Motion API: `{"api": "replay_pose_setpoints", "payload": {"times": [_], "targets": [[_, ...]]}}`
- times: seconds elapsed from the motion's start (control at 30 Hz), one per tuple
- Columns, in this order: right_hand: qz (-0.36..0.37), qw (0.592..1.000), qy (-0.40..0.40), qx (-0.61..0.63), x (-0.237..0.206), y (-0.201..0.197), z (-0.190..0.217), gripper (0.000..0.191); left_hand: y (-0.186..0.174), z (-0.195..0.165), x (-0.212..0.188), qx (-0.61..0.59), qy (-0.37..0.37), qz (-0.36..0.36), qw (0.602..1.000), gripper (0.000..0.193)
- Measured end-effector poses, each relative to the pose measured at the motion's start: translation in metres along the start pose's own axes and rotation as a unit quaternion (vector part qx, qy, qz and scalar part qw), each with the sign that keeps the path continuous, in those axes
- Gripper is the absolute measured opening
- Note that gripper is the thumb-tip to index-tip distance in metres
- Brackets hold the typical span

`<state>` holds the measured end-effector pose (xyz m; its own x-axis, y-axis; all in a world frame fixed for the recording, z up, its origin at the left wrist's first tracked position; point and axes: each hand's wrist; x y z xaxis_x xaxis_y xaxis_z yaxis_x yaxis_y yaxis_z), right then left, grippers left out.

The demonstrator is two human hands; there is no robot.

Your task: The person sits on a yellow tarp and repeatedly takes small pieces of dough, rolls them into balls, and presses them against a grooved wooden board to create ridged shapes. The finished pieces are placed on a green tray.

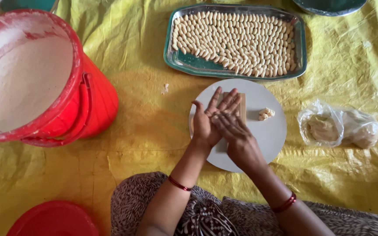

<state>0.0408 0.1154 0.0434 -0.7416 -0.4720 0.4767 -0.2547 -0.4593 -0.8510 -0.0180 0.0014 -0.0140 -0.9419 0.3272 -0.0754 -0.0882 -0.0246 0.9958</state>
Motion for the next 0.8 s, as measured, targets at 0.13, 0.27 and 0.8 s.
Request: {"api": "replay_pose_setpoints", "payload": {"times": [0.13,0.27,0.8], "targets": [[-0.007,0.999,-0.019,0.027,-0.005,0.007,-0.003,0.062,0.012,0.002,-0.003,0.039,-0.11,-0.046,0.992,0.105],[0.0,0.999,-0.003,0.039,-0.01,0.017,-0.009,0.053,0.009,-0.001,-0.006,0.021,-0.052,0.011,0.998,0.107],[-0.026,0.996,-0.076,0.026,-0.012,0.02,-0.014,0.059,-0.003,-0.007,-0.001,0.067,-0.065,-0.025,0.995,0.111]]}}
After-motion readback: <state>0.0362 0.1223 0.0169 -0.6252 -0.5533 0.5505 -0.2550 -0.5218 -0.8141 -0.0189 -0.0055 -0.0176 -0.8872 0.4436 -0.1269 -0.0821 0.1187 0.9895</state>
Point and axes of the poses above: each hand's wrist, its own x-axis towards the middle knuckle, its own y-axis out of the palm, z = x × y, and after that the axes turned 11 degrees about -x, right-handed
